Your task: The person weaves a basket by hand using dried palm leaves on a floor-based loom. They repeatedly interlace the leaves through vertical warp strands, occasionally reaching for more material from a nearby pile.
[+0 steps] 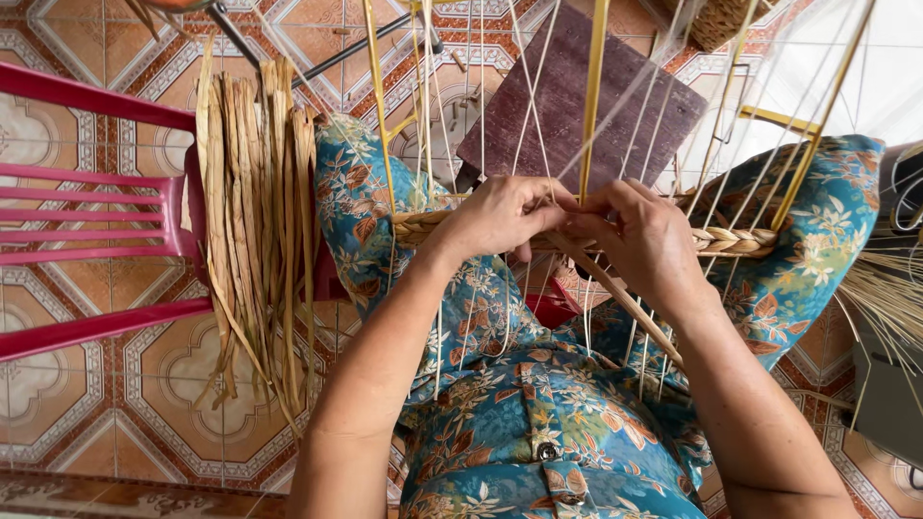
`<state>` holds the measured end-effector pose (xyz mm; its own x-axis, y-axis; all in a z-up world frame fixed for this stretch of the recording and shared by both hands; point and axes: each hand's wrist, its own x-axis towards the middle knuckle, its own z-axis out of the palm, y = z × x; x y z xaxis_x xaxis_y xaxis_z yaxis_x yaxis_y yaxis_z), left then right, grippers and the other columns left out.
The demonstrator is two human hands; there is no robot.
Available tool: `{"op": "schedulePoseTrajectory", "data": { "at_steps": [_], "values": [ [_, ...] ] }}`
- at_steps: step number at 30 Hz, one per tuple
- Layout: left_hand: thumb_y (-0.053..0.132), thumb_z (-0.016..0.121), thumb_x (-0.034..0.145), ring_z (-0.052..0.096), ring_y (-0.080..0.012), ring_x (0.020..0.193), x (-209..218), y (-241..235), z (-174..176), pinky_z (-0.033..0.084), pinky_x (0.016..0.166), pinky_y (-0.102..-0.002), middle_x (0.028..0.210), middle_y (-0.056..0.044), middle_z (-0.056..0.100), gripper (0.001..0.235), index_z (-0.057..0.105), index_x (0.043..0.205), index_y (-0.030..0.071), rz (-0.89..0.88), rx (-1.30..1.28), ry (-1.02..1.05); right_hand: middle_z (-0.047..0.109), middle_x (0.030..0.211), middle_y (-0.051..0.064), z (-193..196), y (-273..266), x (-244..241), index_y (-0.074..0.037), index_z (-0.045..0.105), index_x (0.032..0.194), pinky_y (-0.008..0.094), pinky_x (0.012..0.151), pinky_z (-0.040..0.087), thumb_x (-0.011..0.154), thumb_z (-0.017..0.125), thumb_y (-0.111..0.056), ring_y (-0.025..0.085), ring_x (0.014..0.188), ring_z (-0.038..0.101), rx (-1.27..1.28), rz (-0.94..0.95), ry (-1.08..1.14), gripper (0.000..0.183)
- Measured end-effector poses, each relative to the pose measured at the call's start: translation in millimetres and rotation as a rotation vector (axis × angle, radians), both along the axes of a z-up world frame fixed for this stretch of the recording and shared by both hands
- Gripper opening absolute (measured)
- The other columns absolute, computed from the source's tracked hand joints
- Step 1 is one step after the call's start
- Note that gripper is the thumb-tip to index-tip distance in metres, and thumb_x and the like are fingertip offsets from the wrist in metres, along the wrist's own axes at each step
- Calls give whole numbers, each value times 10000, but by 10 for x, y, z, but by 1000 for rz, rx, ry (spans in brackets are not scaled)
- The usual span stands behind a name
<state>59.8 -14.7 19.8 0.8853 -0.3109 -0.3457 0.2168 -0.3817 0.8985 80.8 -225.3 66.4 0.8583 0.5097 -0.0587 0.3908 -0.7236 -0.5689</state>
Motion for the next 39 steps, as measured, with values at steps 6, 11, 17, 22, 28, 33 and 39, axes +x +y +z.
{"op": "schedulePoseTrajectory", "data": {
  "at_steps": [6, 11, 17, 22, 28, 33, 39],
  "values": [
    [249, 592, 1024, 728, -83, 579, -67, -125, -89, 622, 516, -214, 1080, -47, 793, 231, 707, 1188, 135, 187, -108, -104, 747, 892, 139, -298, -114, -74, -5, 715, 978, 365, 665, 566, 912, 769, -164, 253, 745, 732, 5, -101, 73, 179],
    [262, 568, 1044, 748, -104, 690, -405, 260, -223, 659, 557, -230, 1288, -124, 692, 356, 561, 1361, 99, 420, -440, -393, 725, 1003, 91, -339, -371, -64, -6, 730, 1114, 256, 763, 548, 998, 721, -131, 116, 873, 680, 333, -94, 230, 171],
    [167, 604, 1046, 727, -139, 795, -1054, 1793, -1029, 604, 667, -256, 1108, -104, 760, 211, 666, 1216, 59, 1233, -80, -479, 685, 956, 60, -395, -1062, -72, 26, 669, 1171, 161, 663, 415, 1176, 655, -65, 34, 753, 549, 565, -328, 239, 93],
    [245, 822, 833, 713, -320, 962, -1457, 2614, -2094, 591, 809, -440, 1118, -156, 722, 318, 708, 1057, 50, 1236, 878, -168, 705, 974, 73, -483, -1139, -116, 31, 675, 1190, 144, 645, 409, 1181, 632, -54, 29, 721, 527, 597, -293, 282, 95],
    [203, 653, 965, 697, -286, 927, -1559, 2656, -2343, 574, 770, -447, 1070, -122, 715, 163, 682, 1090, 102, 1259, 835, 98, 707, 989, 75, -368, -971, -160, 39, 670, 1187, 154, 764, 490, 1117, 634, -73, 31, 921, 647, 443, -289, 250, 137],
    [86, 530, 999, 708, -199, 824, -1589, 2661, -1616, 591, 695, -376, 952, -66, 719, 114, 637, 1033, 107, 1366, 667, -144, 708, 970, 83, -143, -848, -127, 57, 688, 1227, 153, 711, 446, 1176, 644, -50, 31, 787, 571, 491, -241, 190, 126],
    [152, 533, 1126, 530, -86, 613, -1639, 1850, -303, 429, 554, -263, 733, -22, 613, 187, 692, 1104, 58, 1135, 407, -507, 650, 899, 74, 140, -511, -273, 111, 641, 1355, 172, 663, 434, 1167, 613, -7, 70, 751, 566, 864, -242, 254, 223]
  ]
}}
